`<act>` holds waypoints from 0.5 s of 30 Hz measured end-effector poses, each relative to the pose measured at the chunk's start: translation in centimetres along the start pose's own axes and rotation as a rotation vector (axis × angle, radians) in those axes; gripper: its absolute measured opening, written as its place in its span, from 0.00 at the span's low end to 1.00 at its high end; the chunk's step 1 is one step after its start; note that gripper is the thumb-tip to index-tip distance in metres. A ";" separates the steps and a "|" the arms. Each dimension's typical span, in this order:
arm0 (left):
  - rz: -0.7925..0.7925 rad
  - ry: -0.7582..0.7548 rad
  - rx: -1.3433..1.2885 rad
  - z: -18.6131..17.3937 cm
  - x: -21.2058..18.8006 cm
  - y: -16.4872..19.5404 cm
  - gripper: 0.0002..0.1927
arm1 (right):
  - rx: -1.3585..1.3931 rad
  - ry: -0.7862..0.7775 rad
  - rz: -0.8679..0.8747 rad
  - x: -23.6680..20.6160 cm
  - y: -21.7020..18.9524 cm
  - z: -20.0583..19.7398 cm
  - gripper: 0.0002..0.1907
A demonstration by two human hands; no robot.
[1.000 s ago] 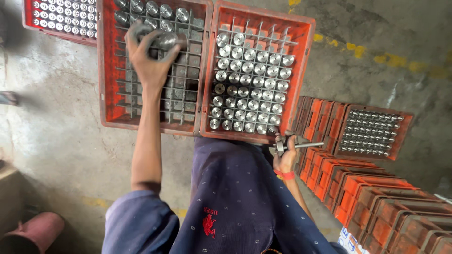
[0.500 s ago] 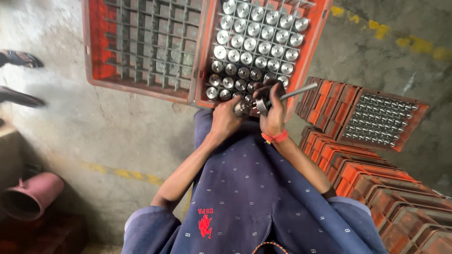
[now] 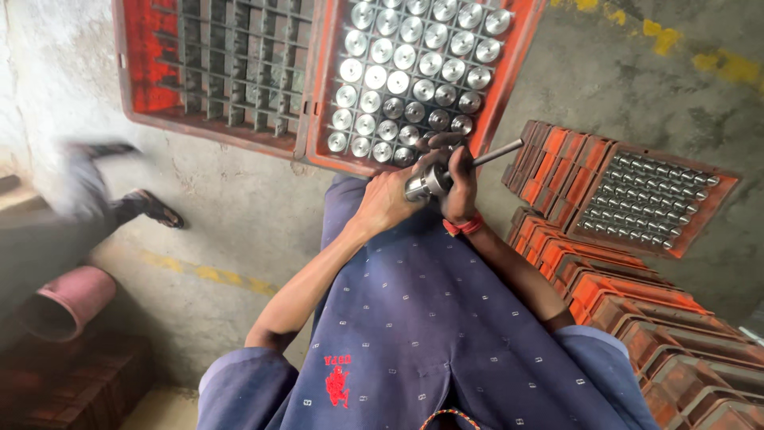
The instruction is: The person picks cup-shaped metal components from a divided orange crate, inserts a metal rod tool into each component, and places the assembled parts into the grid compartments of the crate, working through the tray one part at a time and repositioning crates as sections fill.
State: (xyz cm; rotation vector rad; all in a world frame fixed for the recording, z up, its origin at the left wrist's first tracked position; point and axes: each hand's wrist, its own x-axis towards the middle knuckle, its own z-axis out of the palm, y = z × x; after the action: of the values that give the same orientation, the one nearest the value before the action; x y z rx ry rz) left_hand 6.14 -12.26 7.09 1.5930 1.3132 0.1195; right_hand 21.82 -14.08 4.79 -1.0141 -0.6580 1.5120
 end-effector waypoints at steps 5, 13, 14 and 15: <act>-0.017 -0.064 0.150 0.5 1.5 1.1 0.24 | 0.062 -0.018 -0.041 -0.1 0.7 -1.5 0.27; 0.153 0.085 0.353 -4.6 7.5 -0.7 0.31 | 0.487 0.568 -0.171 3.8 2.0 -8.6 0.18; 0.129 0.137 0.419 -6.4 9.4 -1.0 0.28 | 0.444 0.555 -0.211 4.2 1.6 -9.9 0.19; 0.106 0.191 0.486 -8.4 11.5 -1.3 0.25 | 0.403 0.540 -0.253 4.5 1.1 -11.0 0.19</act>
State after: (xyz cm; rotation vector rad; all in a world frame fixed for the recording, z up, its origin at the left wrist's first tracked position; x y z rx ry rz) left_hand 4.61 1.73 4.41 2.1052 1.4805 0.0164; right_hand 30.96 -11.39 -2.42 -0.9272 -0.0846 1.0269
